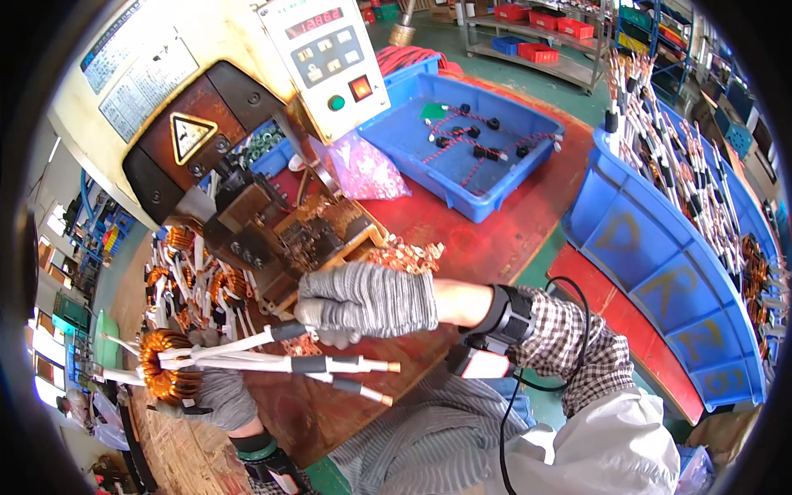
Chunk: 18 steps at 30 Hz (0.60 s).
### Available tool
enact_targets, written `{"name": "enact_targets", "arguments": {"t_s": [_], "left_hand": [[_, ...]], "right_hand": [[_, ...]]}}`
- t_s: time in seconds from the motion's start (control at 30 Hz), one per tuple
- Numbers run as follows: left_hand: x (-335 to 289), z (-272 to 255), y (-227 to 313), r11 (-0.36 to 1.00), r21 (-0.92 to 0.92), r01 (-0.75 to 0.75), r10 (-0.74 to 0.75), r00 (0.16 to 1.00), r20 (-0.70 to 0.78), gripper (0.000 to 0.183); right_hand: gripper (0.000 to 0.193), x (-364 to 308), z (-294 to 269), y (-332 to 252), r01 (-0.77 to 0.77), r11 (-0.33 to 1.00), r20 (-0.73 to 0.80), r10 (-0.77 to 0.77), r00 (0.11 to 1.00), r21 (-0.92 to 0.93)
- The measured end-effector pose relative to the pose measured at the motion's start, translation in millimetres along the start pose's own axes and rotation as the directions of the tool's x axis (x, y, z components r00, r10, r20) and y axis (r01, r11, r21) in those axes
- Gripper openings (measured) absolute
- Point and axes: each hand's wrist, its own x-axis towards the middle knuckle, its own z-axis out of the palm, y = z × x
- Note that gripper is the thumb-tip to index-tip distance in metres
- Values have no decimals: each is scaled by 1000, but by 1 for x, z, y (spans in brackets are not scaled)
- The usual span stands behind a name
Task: Use an industrial crimping machine and wire cutters to attach terminal connectors to the ends of copper coils.
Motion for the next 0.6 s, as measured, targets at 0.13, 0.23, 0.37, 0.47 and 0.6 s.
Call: {"name": "enact_targets", "arguments": {"t_s": [0.13, 0.23, 0.37, 0.47, 0.6], "left_hand": [[-8, -24, 2, 992, -70, -104, 97, 991, -92, 81], [-4, -21, -2, 981, -185, -54, 51, 998, -20, 81], [-12, -12, 11, 949, -189, 254, -238, 966, 106, 85], [-38, -73, 21, 872, -360, -333, 151, 881, -448, 79], [-36, -99, 26, 949, -304, -79, 46, 992, -114, 77]], "right_hand": [[19, 1, 2, -5, -423, 883, 222, 380, 898, 203], [18, 6, 1, 2, -330, 942, 79, 326, 942, 59], [20, 18, -9, 9, -244, 963, 91, 254, 963, -113], [24, 35, -20, 0, -397, 918, -122, 393, 912, -14], [33, 84, -48, 18, -468, 882, -439, 400, 805, -56]]}}
